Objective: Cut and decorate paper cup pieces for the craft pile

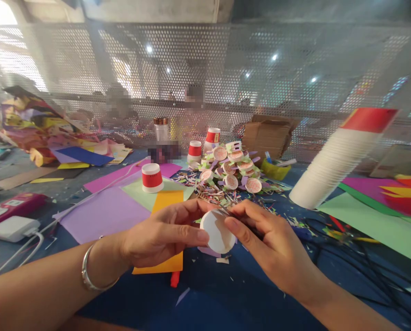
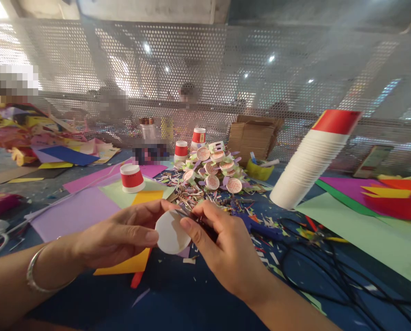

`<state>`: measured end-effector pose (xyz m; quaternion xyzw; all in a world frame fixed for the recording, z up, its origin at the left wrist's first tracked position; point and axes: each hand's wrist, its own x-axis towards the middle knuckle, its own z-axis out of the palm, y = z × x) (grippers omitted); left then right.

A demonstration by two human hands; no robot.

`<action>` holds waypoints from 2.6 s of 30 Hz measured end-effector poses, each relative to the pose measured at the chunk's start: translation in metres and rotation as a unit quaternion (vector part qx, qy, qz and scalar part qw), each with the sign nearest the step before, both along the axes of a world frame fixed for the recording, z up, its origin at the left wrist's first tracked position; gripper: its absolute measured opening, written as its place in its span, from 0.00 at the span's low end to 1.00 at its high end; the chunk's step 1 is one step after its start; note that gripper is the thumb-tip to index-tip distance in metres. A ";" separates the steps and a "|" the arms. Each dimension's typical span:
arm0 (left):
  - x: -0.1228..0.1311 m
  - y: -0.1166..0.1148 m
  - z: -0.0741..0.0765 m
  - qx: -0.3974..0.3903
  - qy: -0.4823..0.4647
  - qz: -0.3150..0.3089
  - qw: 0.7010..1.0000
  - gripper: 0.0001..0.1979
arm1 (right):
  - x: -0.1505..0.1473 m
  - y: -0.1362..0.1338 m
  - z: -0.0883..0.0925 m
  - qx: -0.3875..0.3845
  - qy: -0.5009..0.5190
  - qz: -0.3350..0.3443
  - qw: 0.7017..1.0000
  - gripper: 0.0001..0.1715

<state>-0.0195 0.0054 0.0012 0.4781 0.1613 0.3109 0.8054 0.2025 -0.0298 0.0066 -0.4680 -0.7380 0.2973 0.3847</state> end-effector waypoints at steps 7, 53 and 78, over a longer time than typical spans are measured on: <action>-0.003 0.002 0.000 0.013 0.006 -0.021 1.000 0.19 | 0.001 -0.002 0.001 0.006 -0.018 0.000 1.000 0.19; -0.007 0.005 0.004 0.494 0.405 0.030 0.769 0.20 | 0.010 0.020 -0.002 -0.175 0.200 0.011 0.964 0.24; -0.046 0.048 -0.006 0.491 0.631 0.179 0.573 0.46 | 0.005 0.015 -0.006 -0.091 -0.244 0.072 0.963 0.01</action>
